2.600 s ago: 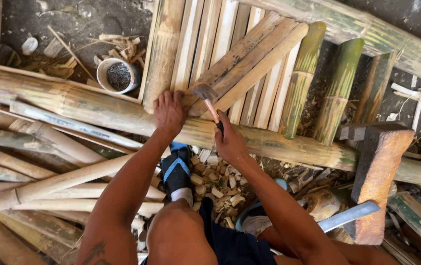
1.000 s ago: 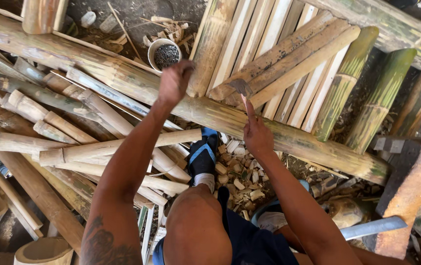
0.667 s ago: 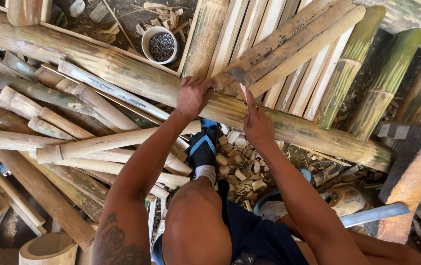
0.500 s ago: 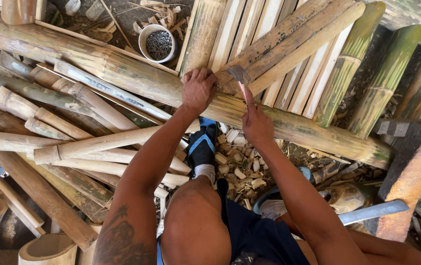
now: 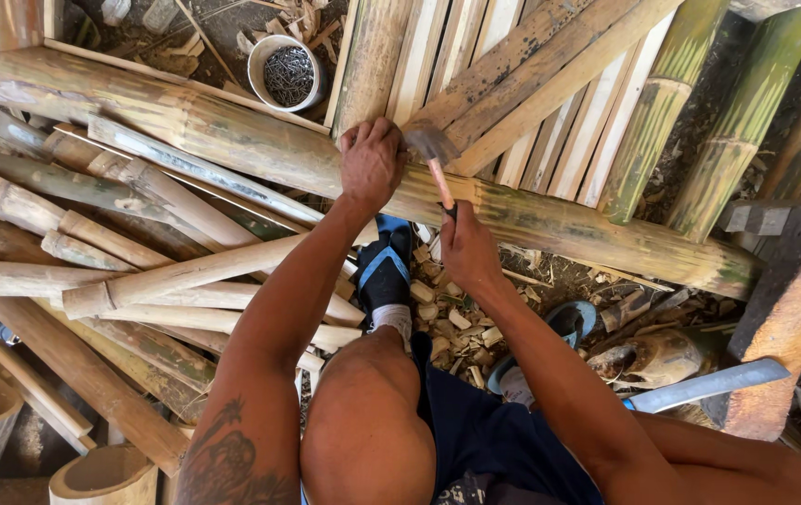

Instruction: The person assembles a bamboo structure by cutting bamboo strips to size with a machete, placing them into a frame, and securing them with nails using a hammer. The person repeatedly measures, cuts, and fastens the strips to build the structure.

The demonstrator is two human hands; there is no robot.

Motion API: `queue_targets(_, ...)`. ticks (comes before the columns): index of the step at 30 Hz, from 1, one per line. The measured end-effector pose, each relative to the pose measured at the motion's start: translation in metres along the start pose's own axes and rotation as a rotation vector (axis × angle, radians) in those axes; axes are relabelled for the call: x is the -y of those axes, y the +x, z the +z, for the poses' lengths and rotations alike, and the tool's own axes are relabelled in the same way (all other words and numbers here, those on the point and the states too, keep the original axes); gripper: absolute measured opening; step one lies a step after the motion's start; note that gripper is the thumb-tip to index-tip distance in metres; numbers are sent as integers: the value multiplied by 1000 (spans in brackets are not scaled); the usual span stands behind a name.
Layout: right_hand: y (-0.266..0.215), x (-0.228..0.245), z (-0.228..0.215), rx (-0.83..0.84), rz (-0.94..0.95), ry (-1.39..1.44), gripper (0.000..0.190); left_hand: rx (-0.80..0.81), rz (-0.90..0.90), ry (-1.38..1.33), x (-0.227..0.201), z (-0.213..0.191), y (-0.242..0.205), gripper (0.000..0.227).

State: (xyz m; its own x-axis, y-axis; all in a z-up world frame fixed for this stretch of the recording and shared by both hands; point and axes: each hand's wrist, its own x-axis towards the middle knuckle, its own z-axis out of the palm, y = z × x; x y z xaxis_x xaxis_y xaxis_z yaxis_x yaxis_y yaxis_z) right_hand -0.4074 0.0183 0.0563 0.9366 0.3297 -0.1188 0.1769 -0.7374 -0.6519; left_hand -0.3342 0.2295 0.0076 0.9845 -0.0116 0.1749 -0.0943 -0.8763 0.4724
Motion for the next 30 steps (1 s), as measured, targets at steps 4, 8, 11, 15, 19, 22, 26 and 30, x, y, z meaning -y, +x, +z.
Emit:
queue_targets(4, -1, 2, 0, -134, -110, 69, 22, 55, -42, -1, 1, 7, -5, 18)
queue_targets(8, 5, 2, -9, 220, 273, 49, 26, 252, -102, -18, 7, -1, 13, 15)
queue_targets(11, -5, -8, -20, 45, 94, 85, 31, 589, -31, 209, 10, -6, 55, 35)
queue_targets(15, -29, -13, -14, -135, -59, 89, 30, 475, 99, 280, 3, -5, 110, 99)
queue_targets(19, -22, -17, 9, -131, -70, 187, 28, 601, 179, 438, 4, 7, 127, 118)
queue_targets(22, -4, -19, 12, 280, 282, 201, 23, 579, 154, 436, 9, 12, 128, 123)
queue_targets(26, 0, -16, 7, -51, -27, 204, 22, 534, 160, 415, 17, 19, 123, 129)
queue_targets(30, -14, -8, 5, 85, 91, 138, 24, 456, 206, 349, 18, 19, 112, 122)
